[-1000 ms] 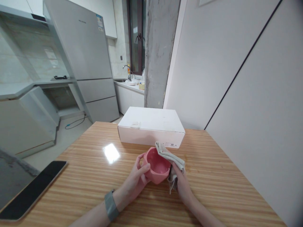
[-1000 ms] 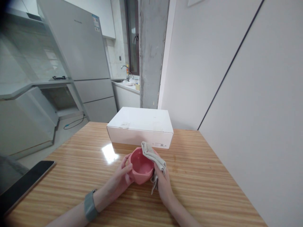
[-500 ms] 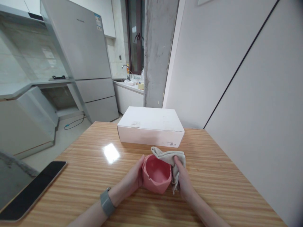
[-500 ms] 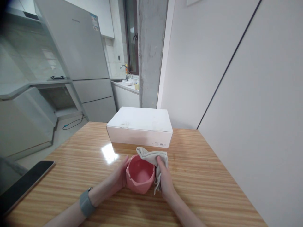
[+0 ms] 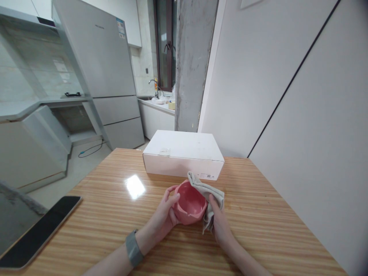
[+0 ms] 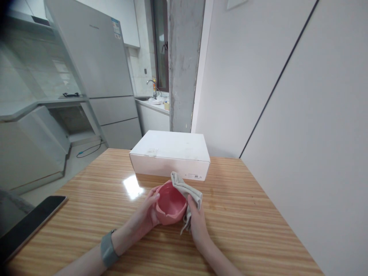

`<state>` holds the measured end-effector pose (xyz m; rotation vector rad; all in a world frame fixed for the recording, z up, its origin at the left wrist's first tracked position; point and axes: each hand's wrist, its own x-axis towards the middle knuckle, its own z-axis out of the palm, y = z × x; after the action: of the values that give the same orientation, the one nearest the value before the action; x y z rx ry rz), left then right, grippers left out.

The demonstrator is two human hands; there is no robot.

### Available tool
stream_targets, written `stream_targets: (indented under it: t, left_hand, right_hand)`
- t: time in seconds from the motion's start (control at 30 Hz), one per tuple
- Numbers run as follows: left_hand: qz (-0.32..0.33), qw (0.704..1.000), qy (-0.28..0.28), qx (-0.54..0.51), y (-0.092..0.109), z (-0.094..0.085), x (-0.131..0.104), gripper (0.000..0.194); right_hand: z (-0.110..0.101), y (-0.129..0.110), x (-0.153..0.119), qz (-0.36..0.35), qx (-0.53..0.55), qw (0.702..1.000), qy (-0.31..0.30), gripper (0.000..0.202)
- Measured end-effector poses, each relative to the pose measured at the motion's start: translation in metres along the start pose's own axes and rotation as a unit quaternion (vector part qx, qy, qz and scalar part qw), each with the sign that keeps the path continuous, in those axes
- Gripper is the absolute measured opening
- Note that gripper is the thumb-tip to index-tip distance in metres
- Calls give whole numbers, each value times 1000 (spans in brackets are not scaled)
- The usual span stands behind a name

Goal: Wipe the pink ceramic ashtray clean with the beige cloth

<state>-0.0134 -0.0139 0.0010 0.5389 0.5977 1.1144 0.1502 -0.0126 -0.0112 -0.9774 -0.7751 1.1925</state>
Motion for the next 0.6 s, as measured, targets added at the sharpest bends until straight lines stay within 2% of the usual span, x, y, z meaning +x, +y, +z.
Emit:
stream_targets:
  t: [0.17,0.3,0.43,0.6]
  left_hand:
    - [21,1000,23,4,0,-1,-1,45]
    - [6,999,20,48,-2,-2,-3,69]
    - [0,995,-19,95,0,-1,-6,92]
    - [-8,992,-84,92,6,1,-8,75]
  right_hand:
    - [7,-1,-9,-26,-15,999,9,38]
    - [4,-2,-6,1,-20,999,36,38]
    - [2,-7,-4,39,16,999,24,36]
    - [5,-12,-3,71,35,996,36,37]
